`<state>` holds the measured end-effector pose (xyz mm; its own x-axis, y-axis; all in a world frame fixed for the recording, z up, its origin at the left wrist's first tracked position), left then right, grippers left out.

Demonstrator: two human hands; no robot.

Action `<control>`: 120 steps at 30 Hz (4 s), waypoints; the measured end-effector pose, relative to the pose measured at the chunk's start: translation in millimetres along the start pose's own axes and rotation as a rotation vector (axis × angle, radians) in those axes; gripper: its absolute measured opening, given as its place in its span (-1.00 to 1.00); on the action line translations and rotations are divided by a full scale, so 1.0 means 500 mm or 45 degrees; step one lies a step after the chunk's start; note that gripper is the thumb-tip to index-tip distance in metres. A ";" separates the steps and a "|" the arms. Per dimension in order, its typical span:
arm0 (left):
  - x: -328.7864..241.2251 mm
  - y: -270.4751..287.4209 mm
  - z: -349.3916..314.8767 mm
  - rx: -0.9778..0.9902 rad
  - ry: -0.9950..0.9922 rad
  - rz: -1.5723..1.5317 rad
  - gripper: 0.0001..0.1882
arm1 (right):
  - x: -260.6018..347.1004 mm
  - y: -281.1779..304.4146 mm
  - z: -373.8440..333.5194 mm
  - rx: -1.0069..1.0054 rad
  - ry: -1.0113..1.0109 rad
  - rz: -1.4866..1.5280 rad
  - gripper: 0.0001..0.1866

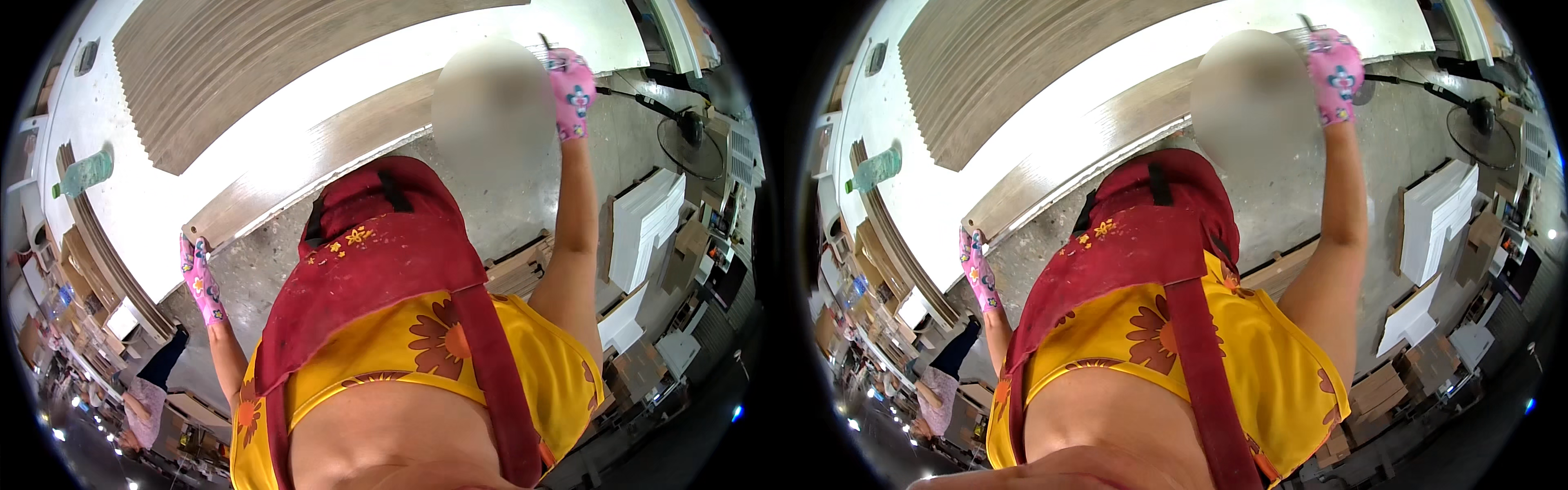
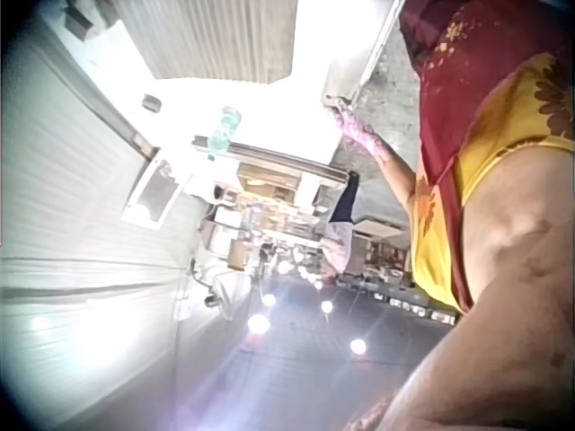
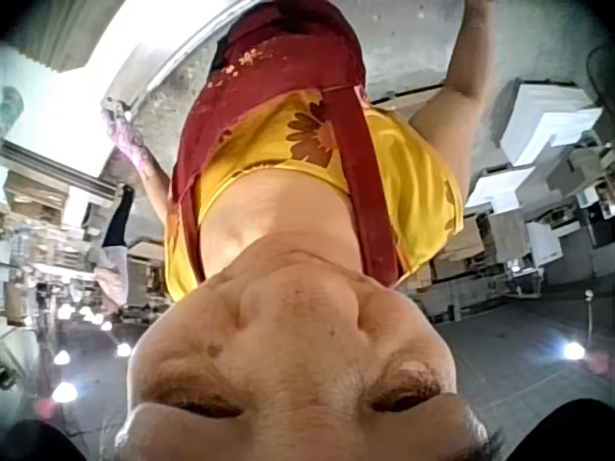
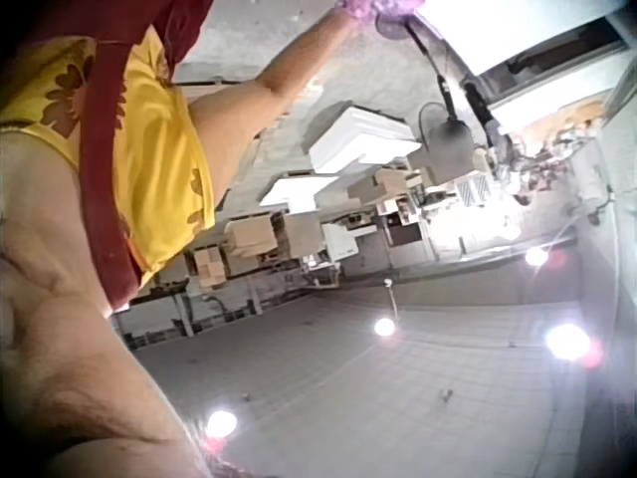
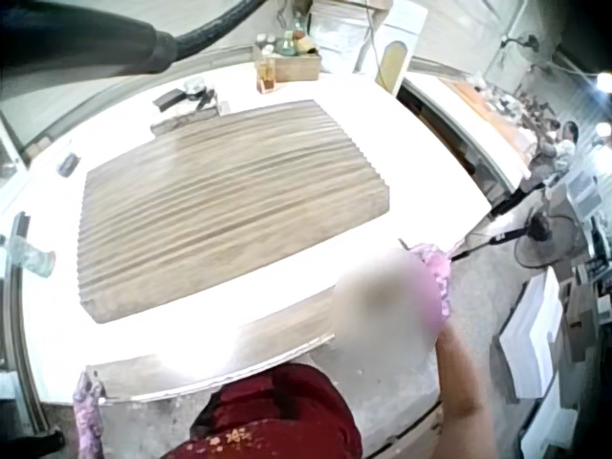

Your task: The person sorts through a stack of grooved wood panels on a workbench, marking some with a pen and moving a curved wooden strip aside.

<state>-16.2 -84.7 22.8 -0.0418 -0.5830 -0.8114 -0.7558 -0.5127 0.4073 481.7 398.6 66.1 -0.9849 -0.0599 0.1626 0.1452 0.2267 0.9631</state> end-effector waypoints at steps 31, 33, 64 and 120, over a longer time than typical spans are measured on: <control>-0.072 0.008 -0.026 -0.132 -0.257 0.409 -0.51 | -0.163 -0.054 0.103 -0.197 0.121 1.387 -0.84; -0.084 0.012 -0.032 -0.138 -0.484 0.716 -0.56 | -0.180 -0.048 0.116 -0.240 0.140 1.663 -0.81; -0.053 -0.012 0.053 0.165 -0.612 1.036 -0.16 | 0.274 -0.139 -0.207 0.035 0.592 -0.079 -0.91; -0.041 -0.014 0.058 0.208 -0.682 0.888 -0.12 | 0.595 -0.441 -0.447 0.884 1.208 0.663 -0.90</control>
<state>-29.1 -50.7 24.2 -0.7954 -0.3349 -0.5052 -0.5264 -0.0314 0.8496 177.7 113.5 -49.6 -0.3336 -0.4120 0.8479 0.1290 0.8711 0.4739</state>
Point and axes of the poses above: each hand's wrist, its own z-axis towards the middle knuckle, its own y-axis out of the back of the hand, x = y × z, the point moved 6 cm from there along z, towards the middle knuckle, and after that the axes turned 13 degrees about x, right-handed, at the moved point
